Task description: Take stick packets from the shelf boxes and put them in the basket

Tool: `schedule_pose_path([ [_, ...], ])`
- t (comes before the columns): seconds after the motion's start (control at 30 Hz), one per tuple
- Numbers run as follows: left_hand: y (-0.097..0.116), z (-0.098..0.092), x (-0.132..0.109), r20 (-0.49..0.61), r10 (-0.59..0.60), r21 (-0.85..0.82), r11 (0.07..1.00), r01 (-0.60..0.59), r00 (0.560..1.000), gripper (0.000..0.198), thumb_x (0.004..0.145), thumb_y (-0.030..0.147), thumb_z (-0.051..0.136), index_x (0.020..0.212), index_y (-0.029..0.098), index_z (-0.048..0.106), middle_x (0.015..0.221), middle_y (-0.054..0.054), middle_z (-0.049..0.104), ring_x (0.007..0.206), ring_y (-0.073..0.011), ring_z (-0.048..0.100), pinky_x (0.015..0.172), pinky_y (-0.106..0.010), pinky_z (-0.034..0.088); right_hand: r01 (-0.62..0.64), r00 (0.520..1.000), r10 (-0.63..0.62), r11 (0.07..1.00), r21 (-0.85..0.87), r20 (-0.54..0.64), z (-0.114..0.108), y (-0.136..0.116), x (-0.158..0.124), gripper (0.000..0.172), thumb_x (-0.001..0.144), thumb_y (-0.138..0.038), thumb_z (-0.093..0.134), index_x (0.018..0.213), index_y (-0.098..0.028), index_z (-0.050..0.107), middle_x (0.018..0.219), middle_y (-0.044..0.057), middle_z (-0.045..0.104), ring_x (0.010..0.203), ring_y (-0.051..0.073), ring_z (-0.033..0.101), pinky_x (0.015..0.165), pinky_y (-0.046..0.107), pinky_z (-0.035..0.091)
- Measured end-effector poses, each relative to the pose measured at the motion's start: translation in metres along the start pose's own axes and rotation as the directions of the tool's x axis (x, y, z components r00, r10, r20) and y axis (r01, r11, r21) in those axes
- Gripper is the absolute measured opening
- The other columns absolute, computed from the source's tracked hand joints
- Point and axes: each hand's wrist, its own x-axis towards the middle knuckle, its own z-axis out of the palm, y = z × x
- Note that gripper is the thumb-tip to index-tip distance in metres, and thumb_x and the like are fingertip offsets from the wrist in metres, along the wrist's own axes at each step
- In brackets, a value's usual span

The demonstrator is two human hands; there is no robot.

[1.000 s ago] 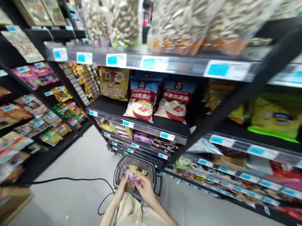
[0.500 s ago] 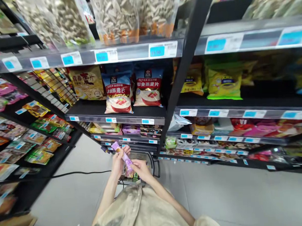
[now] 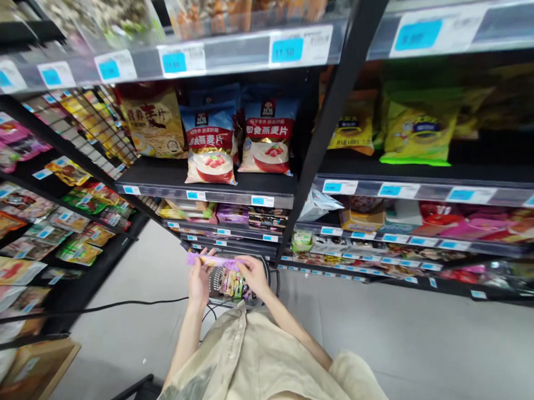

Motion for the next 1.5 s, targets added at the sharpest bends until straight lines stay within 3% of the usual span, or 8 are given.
schedule_pose_path([
  [0.23, -0.006, -0.019, 0.001, -0.156, -0.015, 0.112, 0.993, 0.033, 0.988, 0.053, 0.06, 0.052, 0.095, 0.093, 0.016, 0.075, 0.084, -0.003, 0.075, 0.068, -0.0122, 0.066, 0.064, -0.022, 0.05, 0.041, 0.964, -0.025, 0.998, 0.052, -0.265, -0.033, -0.009, 0.005, 0.039, 0.077, -0.047, 0.084, 0.106, -0.023, 0.073, 0.074, -0.001, 0.072, 0.069, 0.018, 0.065, 0.067, 0.029, 0.053],
  [0.37, -0.004, -0.026, -0.008, 0.07, -0.113, 0.337, 0.938, 0.083, 0.991, 0.049, 0.06, 0.046, 0.094, 0.095, 0.015, 0.078, 0.077, -0.003, 0.075, 0.061, -0.0137, 0.066, 0.062, -0.024, 0.053, 0.009, 0.965, 0.043, 0.98, 0.197, -0.259, -0.038, -0.009, 0.007, 0.041, 0.073, -0.049, 0.088, 0.101, -0.023, 0.075, 0.094, 0.003, 0.077, 0.082, 0.018, 0.069, 0.075, 0.03, 0.057],
  [0.47, -0.011, -0.025, -0.018, 0.231, -0.235, 0.463, 0.88, 0.106, 0.944, 0.047, 0.063, 0.044, 0.093, 0.098, 0.015, 0.08, 0.084, -0.006, 0.078, 0.064, -0.0176, 0.071, 0.064, -0.028, 0.058, -0.047, 0.978, 0.097, 0.966, 0.253, -0.187, -0.034, -0.007, 0.008, 0.042, 0.067, -0.049, 0.092, 0.095, -0.02, 0.078, 0.093, 0.004, 0.079, 0.081, 0.018, 0.07, 0.073, 0.029, 0.058],
  [0.6, -0.027, -0.019, -0.026, 0.298, -0.314, 0.538, 0.835, 0.113, 0.902, 0.049, 0.068, 0.048, 0.091, 0.102, 0.015, 0.082, 0.099, -0.013, 0.081, 0.08, -0.0258, 0.077, 0.07, -0.033, 0.062, -0.08, 0.985, 0.107, 0.978, 0.193, -0.135, -0.028, -0.004, 0.006, 0.042, 0.063, -0.048, 0.095, 0.089, -0.02, 0.079, 0.084, 0.004, 0.079, 0.071, 0.017, 0.068, 0.063, 0.027, 0.054],
  [0.93, -0.038, -0.02, -0.026, 0.265, -0.175, 0.676, 0.735, -0.053, 0.948, 0.036, 0.075, 0.049, 0.083, 0.085, 0.015, 0.083, 0.075, -0.009, 0.079, 0.063, -0.0204, 0.07, 0.058, -0.026, 0.051, -0.182, 0.982, 0.175, 0.975, 0.129, 0.063, -0.025, -0.002, -0.002, 0.046, 0.07, -0.051, 0.09, 0.101, -0.019, 0.078, 0.088, 0.005, 0.081, 0.075, 0.018, 0.073, 0.074, 0.031, 0.058],
  [1.17, -0.062, -0.036, -0.023, 0.057, 0.01, 0.651, 0.758, -0.044, 0.998, 0.049, 0.084, 0.056, 0.069, 0.105, 0.014, 0.084, 0.105, -0.013, 0.083, 0.096, -0.0296, 0.077, 0.086, -0.037, 0.059, -0.043, 0.992, 0.074, 0.957, -0.287, 0.098, -0.006, 0.022, -0.017, 0.036, 0.08, -0.045, 0.08, 0.106, -0.021, 0.074, 0.094, 0.007, 0.079, 0.08, 0.02, 0.074, 0.07, 0.032, 0.06],
  [1.33, -0.078, -0.05, -0.03, 0.199, 0.192, 0.767, 0.58, -0.275, 0.961, 0.036, 0.094, 0.038, 0.059, 0.109, 0.018, 0.084, 0.107, -0.012, 0.082, 0.099, -0.0282, 0.076, 0.096, -0.043, 0.059, 0.076, 0.984, 0.002, 0.9, -0.429, 0.178, 0.011, 0.037, -0.027, 0.033, 0.087, -0.037, 0.07, 0.117, -0.023, 0.07, 0.112, 0.009, 0.074, 0.085, 0.021, 0.074, 0.065, 0.03, 0.062],
  [1.5, -0.086, -0.059, -0.041, 0.305, 0.237, 0.807, 0.45, -0.382, 0.922, 0.036, 0.095, 0.025, 0.056, 0.12, 0.022, 0.08, 0.118, -0.01, 0.081, 0.111, -0.0272, 0.074, 0.105, -0.047, 0.058, 0.112, 0.943, 0.062, 0.864, -0.491, 0.326, 0.013, 0.053, -0.023, 0.028, 0.096, -0.036, 0.06, 0.119, -0.023, 0.066, 0.11, 0.009, 0.077, 0.1, 0.025, 0.076, 0.083, 0.037, 0.065],
])
